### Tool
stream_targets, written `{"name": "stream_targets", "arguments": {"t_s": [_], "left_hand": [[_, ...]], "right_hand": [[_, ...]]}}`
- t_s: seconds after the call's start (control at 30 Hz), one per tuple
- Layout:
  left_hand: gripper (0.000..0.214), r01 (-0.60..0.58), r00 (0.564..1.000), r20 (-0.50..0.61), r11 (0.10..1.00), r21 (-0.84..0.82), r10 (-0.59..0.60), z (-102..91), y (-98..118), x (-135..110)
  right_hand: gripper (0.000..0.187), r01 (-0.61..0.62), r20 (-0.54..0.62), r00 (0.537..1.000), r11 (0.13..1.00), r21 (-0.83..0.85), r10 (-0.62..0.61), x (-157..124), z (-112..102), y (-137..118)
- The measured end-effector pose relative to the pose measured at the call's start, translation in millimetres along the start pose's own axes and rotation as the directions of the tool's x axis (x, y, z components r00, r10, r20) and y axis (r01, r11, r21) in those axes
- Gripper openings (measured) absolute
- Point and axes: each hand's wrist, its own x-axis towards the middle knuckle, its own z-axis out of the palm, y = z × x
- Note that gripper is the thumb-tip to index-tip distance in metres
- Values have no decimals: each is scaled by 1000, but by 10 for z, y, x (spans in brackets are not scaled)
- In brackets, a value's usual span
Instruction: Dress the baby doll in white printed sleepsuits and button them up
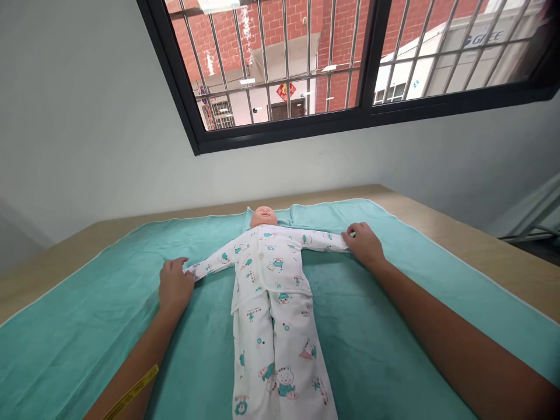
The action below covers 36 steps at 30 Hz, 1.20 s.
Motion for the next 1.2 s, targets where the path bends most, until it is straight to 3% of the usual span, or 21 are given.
{"name": "stream_targets", "arguments": {"t_s": [0.1, 0.13, 0.2, 0.27, 0.33, 0.4, 0.47, 0.53, 0.57, 0.63, 0.73, 0.8, 0.93, 1.1, 1.2], "left_hand": [[29, -223, 964, -163, 973, -58, 212, -110, 287, -131], [27, -296, 944, -186, 949, -111, 273, -156, 409, -201], [22, -428, 902, -183, 866, -257, 391, -248, 669, -379], [17, -559, 822, -157, 724, -404, 548, -333, 918, -585], [17, -647, 698, -105, 562, -515, 708, -397, 1112, -768], [20, -677, 616, -62, 488, -551, 785, -429, 1224, -885], [22, -667, 619, -38, 500, -553, 784, -431, 1261, -926], [22, -631, 667, -24, 547, -550, 745, -423, 1251, -914], [21, -614, 686, -13, 569, -547, 728, -423, 1240, -898], [22, -595, 694, 25, 592, -544, 720, -444, 1221, -863], [28, -588, 645, 121, 591, -552, 755, -509, 1217, -833], [26, -584, 632, 161, 602, -545, 758, -541, 1226, -835], [10, -626, 660, 106, 622, -470, 744, -533, 1245, -870], [6, -648, 634, 114, 606, -462, 765, -543, 1259, -898], [9, -624, 663, 128, 638, -451, 738, -561, 1287, -919]], "right_hand": [[15, 182, -58, 983, 976, 122, -176, -209, -79, -442], [17, 231, 9, 971, 952, 199, -237, -323, -100, -635], [20, 351, 103, 905, 862, 367, -412, -594, -130, -1025], [12, 449, 42, 843, 746, 492, -536, -870, -150, -1344], [5, 476, 2, 816, 675, 564, -578, -1088, -162, -1531], [18, 509, 20, 777, 647, 567, -629, -1224, -168, -1581], [34, 566, 76, 710, 632, 529, -700, -1287, -170, -1543], [47, 614, 124, 648, 612, 498, -751, -1313, -176, -1477], [49, 621, 128, 642, 612, 490, -755, -1324, -183, -1450], [44, 608, 91, 689, 642, 467, -719, -1351, -208, -1418], [17, 594, 18, 751, 688, 418, -660, -1404, -268, -1427], [7, 626, 15, 728, 675, 391, -685, -1426, -304, -1451], [13, 690, 19, 669, 631, 355, -743, -1426, -326, -1483], [15, 756, -4, 604, 572, 318, -797, -1417, -304, -1471], [15, 786, -44, 567, 524, 329, -823, -1418, -294, -1448]]}}
